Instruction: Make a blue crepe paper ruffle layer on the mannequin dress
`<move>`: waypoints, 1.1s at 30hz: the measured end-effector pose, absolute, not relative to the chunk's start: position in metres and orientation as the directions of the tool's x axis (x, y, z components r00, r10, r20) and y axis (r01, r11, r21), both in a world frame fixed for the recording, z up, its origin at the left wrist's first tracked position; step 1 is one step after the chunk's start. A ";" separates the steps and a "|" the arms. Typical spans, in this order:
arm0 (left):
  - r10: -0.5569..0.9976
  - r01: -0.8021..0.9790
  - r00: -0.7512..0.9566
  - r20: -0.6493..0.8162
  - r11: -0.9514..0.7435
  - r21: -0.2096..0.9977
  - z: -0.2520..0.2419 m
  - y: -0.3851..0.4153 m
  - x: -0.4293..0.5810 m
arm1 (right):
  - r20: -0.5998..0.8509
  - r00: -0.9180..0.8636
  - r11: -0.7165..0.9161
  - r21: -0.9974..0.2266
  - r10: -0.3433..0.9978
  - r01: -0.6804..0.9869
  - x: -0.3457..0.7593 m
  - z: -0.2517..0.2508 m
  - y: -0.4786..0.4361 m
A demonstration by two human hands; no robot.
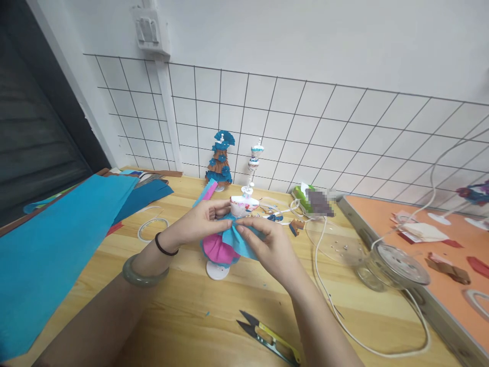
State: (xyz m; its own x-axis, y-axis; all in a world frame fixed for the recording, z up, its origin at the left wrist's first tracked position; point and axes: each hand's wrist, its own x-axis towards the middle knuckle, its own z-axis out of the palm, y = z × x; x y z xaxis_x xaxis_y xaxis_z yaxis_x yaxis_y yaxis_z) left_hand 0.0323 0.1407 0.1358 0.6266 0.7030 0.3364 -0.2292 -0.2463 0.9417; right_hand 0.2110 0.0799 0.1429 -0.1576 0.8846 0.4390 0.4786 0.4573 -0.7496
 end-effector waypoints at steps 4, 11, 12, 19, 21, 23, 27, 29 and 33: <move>0.694 -0.218 0.639 0.332 -0.250 0.943 0.136 0.141 0.032 | 0.442 -0.102 0.436 -0.774 0.891 0.459 0.209 0.141 0.081; 0.651 -0.209 0.668 0.360 -0.301 0.930 0.137 0.141 0.032 | 0.396 -0.041 0.363 -0.789 0.917 0.495 0.209 0.139 0.081; 0.650 -0.205 0.671 0.357 -0.300 0.932 0.137 0.140 0.032 | 0.397 -0.033 0.360 -0.789 0.917 0.499 0.209 0.138 0.082; 0.698 -0.168 0.637 0.327 -0.288 0.943 0.136 0.139 0.035 | 0.398 0.009 0.346 -0.810 0.918 0.474 0.205 0.137 0.082; 0.698 -0.171 0.634 0.333 -0.294 0.941 0.136 0.139 0.035 | 0.396 0.020 0.339 -0.810 0.918 0.478 0.205 0.136 0.082; 0.701 -0.163 0.633 0.329 -0.294 0.942 0.135 0.139 0.035 | 0.402 0.036 0.337 -0.809 0.915 0.482 0.205 0.134 0.083; 0.690 -0.183 0.643 0.333 -0.284 0.941 0.137 0.139 0.034 | 0.407 0.056 0.329 -0.806 0.912 0.492 0.206 0.131 0.085; 0.680 -0.205 0.652 0.335 -0.267 0.941 0.138 0.138 0.033 | 0.397 0.060 0.319 -0.810 0.916 0.492 0.206 0.130 0.084; 0.688 -0.221 0.645 0.332 -0.247 0.943 0.139 0.136 0.035 | 0.412 0.055 0.333 -0.801 0.910 0.498 0.203 0.132 0.083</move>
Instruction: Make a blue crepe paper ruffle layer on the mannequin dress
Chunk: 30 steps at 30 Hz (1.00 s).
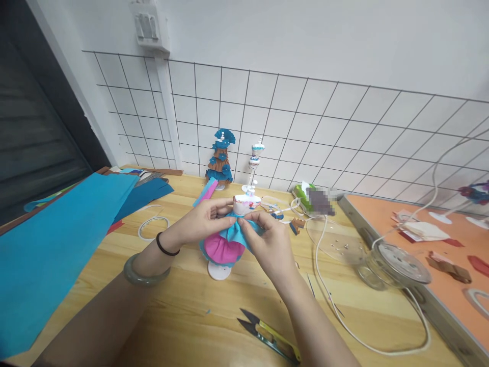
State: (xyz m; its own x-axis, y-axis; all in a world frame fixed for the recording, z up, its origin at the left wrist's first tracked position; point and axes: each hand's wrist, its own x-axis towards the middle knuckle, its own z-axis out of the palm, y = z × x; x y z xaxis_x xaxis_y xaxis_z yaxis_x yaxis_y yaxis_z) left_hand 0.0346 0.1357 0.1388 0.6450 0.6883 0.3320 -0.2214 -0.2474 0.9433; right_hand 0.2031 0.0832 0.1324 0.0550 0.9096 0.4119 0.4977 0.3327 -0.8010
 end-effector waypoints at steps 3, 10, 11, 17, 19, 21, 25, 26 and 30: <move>0.720 -0.210 0.617 0.318 -0.238 0.948 0.138 0.134 0.037 | 0.441 0.055 0.355 -0.786 0.896 0.506 0.201 0.134 0.083; 0.773 -0.170 0.570 0.280 -0.222 0.960 0.140 0.134 0.036 | 0.615 0.020 0.451 -0.601 0.788 0.660 0.204 0.131 0.087; 0.787 -0.160 0.552 0.277 -0.226 0.961 0.140 0.134 0.036 | 0.676 -0.007 0.500 -0.538 0.737 0.678 0.205 0.131 0.087; 0.861 -0.152 0.440 0.256 -0.209 0.966 0.142 0.137 0.034 | 0.784 -0.345 0.711 -0.169 0.517 0.682 0.207 0.140 0.080; 0.871 -0.136 0.427 0.243 -0.204 0.970 0.141 0.138 0.035 | 0.774 -0.411 0.711 -0.070 0.481 0.699 0.204 0.141 0.078; 0.884 -0.086 0.403 0.235 -0.220 0.972 0.140 0.138 0.036 | 0.770 -0.442 0.696 -0.004 0.461 0.718 0.202 0.139 0.078; 0.904 0.007 0.360 0.230 -0.249 0.968 0.138 0.137 0.038 | 0.771 -0.466 0.709 0.027 0.434 0.705 0.199 0.136 0.077; 0.906 0.015 0.357 0.229 -0.250 0.968 0.138 0.137 0.038 | 0.775 -0.463 0.718 0.017 0.430 0.695 0.199 0.136 0.076; 0.905 0.002 0.354 0.237 -0.254 0.967 0.139 0.137 0.038 | 0.799 -0.441 0.706 0.030 0.409 0.708 0.200 0.135 0.078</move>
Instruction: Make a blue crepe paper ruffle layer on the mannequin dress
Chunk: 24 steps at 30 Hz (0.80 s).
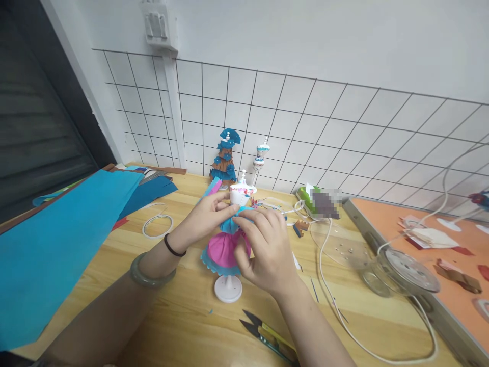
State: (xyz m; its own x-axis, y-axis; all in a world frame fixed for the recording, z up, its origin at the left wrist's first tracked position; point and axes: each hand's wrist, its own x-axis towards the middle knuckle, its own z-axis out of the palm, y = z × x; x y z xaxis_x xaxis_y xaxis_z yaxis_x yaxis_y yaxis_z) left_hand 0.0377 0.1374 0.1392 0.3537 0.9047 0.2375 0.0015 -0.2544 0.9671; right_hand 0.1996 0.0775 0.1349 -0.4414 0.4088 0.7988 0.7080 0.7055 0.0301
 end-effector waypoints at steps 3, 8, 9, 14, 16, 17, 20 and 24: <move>0.906 -0.003 0.357 0.228 -0.243 0.970 0.140 0.136 0.039 | 0.809 -0.449 0.664 0.100 0.379 0.741 0.201 0.134 0.080; 0.901 0.001 0.368 0.229 -0.246 0.969 0.141 0.133 0.039 | 0.796 -0.524 0.665 0.216 0.304 0.715 0.203 0.135 0.080; 0.901 0.000 0.366 0.233 -0.250 0.968 0.142 0.132 0.038 | 0.791 -0.538 0.672 0.230 0.293 0.704 0.203 0.135 0.080; 0.909 -0.017 0.352 0.223 -0.232 0.972 0.146 0.133 0.035 | 0.772 -0.570 0.708 0.234 0.281 0.667 0.203 0.130 0.080; 0.904 -0.052 0.371 0.212 -0.207 0.977 0.147 0.134 0.035 | 0.771 -0.570 0.731 0.211 0.284 0.649 0.203 0.128 0.081; 0.902 -0.070 0.381 0.205 -0.193 0.979 0.148 0.134 0.035 | 0.770 -0.573 0.744 0.201 0.282 0.637 0.203 0.127 0.081; 0.899 -0.110 0.392 0.194 -0.164 0.980 0.150 0.134 0.035 | 0.759 -0.591 0.764 0.202 0.273 0.612 0.203 0.125 0.082; 0.912 -0.145 0.364 0.187 -0.143 0.979 0.154 0.133 0.035 | 0.734 -0.632 0.776 0.239 0.249 0.583 0.203 0.124 0.083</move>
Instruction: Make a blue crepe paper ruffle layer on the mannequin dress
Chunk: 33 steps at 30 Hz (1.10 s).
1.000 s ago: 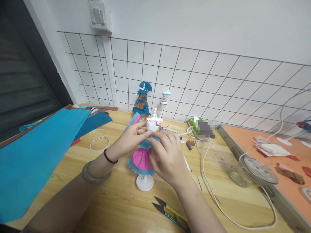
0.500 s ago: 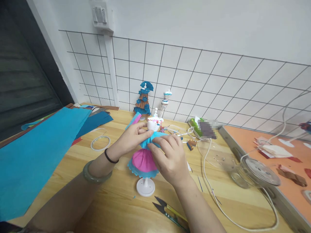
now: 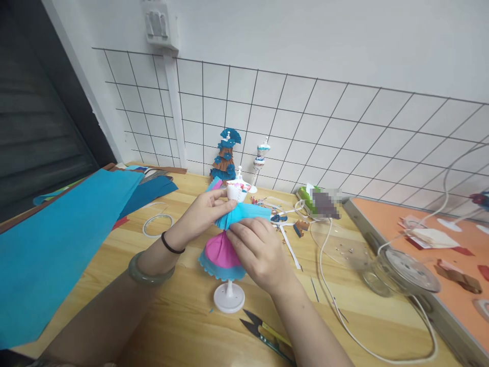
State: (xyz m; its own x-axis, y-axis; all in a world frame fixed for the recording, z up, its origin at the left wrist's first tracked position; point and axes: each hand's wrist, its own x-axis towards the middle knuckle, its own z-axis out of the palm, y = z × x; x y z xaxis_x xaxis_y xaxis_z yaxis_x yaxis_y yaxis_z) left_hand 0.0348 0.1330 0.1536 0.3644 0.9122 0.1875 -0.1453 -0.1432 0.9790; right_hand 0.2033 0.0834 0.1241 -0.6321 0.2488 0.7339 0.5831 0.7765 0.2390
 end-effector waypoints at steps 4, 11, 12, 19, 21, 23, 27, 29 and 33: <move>0.919 -0.169 0.351 0.178 -0.125 0.978 0.153 0.136 0.032 | 0.720 -0.650 0.789 0.242 0.243 0.564 0.201 0.122 0.086; 0.817 -0.207 0.500 0.287 -0.209 0.956 0.142 0.142 0.030 | 0.796 -0.528 0.823 0.068 0.296 0.564 0.200 0.128 0.083; 0.799 -0.205 0.520 0.301 -0.226 0.952 0.141 0.143 0.030 | 0.827 -0.464 0.817 0.010 0.317 0.577 0.201 0.129 0.082; 0.701 -0.170 0.637 0.321 -0.279 0.945 0.137 0.142 0.030 | 0.758 -0.144 0.602 -0.371 0.636 0.707 0.216 0.136 0.089; 0.684 -0.155 0.655 0.323 -0.297 0.942 0.137 0.142 0.029 | 0.691 -0.134 0.565 -0.446 0.711 0.694 0.217 0.134 0.090; 0.671 -0.123 0.666 0.325 -0.331 0.936 0.138 0.141 0.028 | 0.654 -0.134 0.548 -0.484 0.745 0.682 0.215 0.133 0.089; 0.668 0.006 0.661 0.344 -0.462 0.887 0.142 0.138 0.026 | 0.634 -0.127 0.534 -0.508 0.763 0.676 0.208 0.133 0.086; 0.654 0.048 0.672 0.348 -0.507 0.860 0.144 0.137 0.025 | 0.633 -0.106 0.521 -0.519 0.767 0.677 0.205 0.133 0.084; 0.623 -0.025 0.694 0.360 -0.479 0.877 0.142 0.136 0.025 | 0.636 -0.089 0.510 -0.517 0.766 0.687 0.203 0.133 0.084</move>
State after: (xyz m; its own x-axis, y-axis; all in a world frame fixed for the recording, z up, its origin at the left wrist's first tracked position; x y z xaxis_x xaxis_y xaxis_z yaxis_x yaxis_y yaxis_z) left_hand 0.0246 0.1357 0.1425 0.6942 0.6232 0.3601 -0.0249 -0.4792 0.8774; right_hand 0.2029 0.0840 0.1325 -0.0891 0.7662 0.6363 0.6875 0.5096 -0.5174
